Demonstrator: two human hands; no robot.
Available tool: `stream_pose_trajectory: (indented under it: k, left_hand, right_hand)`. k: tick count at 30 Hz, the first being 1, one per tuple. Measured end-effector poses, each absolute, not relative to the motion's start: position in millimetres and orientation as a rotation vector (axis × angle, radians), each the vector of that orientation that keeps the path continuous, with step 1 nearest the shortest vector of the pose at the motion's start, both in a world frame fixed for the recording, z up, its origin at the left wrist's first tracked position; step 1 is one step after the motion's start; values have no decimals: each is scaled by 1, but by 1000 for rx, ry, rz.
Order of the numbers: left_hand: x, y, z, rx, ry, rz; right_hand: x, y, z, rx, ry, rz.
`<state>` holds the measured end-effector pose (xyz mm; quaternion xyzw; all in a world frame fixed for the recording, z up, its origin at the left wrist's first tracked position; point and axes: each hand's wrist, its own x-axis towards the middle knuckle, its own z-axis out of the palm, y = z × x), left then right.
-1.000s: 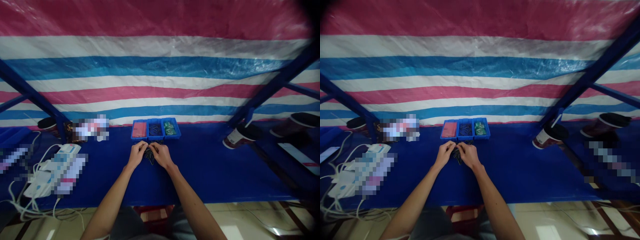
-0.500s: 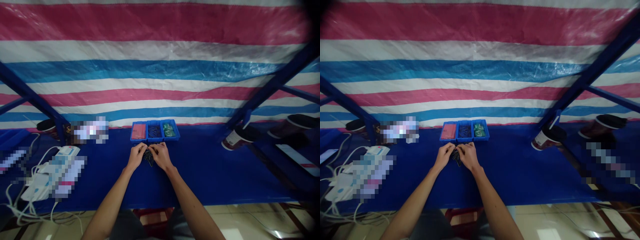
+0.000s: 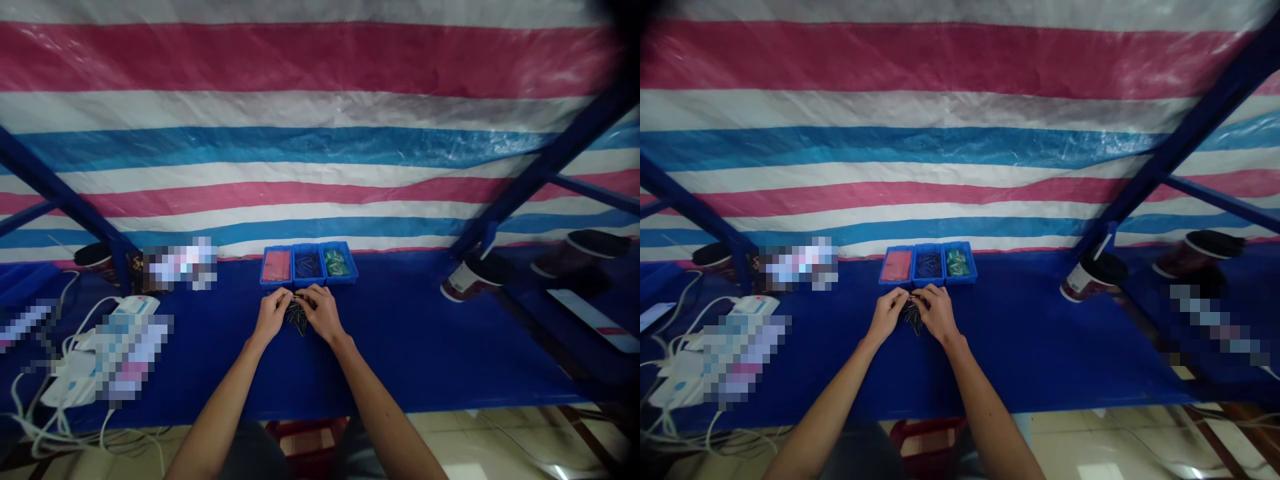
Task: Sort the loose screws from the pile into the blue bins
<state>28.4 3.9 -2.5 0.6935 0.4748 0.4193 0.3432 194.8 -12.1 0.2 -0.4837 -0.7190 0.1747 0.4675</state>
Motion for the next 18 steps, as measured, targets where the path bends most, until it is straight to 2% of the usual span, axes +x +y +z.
stream_pose_trajectory:
  k: [9,18]
  left_hand:
    - [28,3,-1,1802,1249,1119]
    - [28,3,1,1771,1268,1152]
  right_hand:
    - [196,-15,10,-1111,-1564,367]
    - [193,-20,13,-1053,-1356,528]
